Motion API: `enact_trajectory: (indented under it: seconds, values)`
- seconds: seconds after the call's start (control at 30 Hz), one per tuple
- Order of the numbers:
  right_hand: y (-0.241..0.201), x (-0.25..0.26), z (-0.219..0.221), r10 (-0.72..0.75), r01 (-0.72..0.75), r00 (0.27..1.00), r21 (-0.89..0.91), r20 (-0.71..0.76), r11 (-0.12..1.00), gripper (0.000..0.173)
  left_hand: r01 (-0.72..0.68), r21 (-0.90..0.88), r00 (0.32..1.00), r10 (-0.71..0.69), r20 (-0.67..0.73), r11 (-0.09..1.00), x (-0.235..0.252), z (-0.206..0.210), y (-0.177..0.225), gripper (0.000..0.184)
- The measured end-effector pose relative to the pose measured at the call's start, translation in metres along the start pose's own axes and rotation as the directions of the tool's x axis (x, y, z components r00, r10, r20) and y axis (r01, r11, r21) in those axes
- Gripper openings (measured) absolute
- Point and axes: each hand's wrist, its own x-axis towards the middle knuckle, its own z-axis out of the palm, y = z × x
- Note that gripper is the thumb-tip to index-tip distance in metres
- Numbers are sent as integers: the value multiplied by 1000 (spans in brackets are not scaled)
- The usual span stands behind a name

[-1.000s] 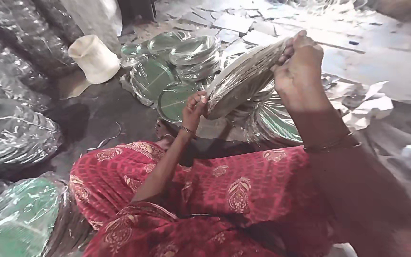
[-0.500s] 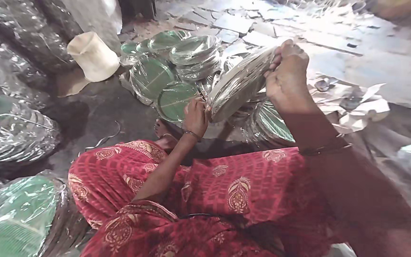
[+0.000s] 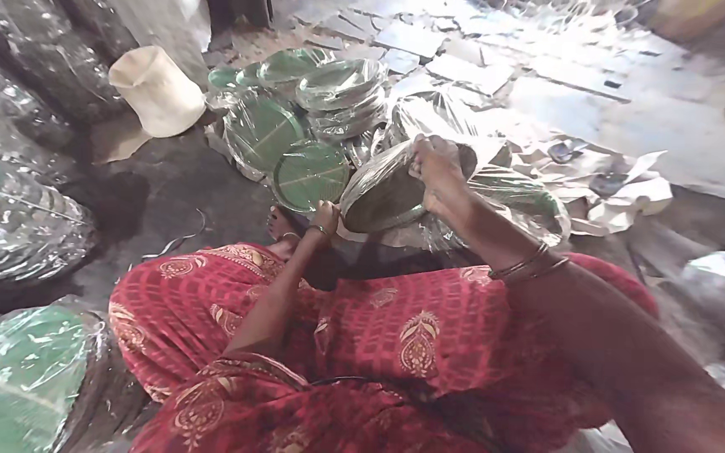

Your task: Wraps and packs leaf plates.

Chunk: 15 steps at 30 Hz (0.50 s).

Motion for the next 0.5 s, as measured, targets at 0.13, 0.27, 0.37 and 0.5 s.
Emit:
enact_trajectory:
  seconds: [0.13, 0.27, 0.37, 0.5]
  values:
    - [14, 4, 4, -5, 17, 998, -205, 59, 979, 37, 60, -33, 998, -60, 11, 998, 6, 4, -18, 46]
    - [27, 10, 6, 38, -16, 997, -299, 69, 954, 43, 133, -135, 991, -136, -13, 982, 10, 8, -29, 45]
    - [32, 9, 9, 84, -61, 994, -288, 69, 956, 38, 142, -209, 985, -159, -67, 968, 5, 3, -29, 44]
    - [34, 2, 3, 115, -97, 989, -188, 90, 977, 34, 54, -305, 976, -116, -187, 951, 9, -1, -36, 40]
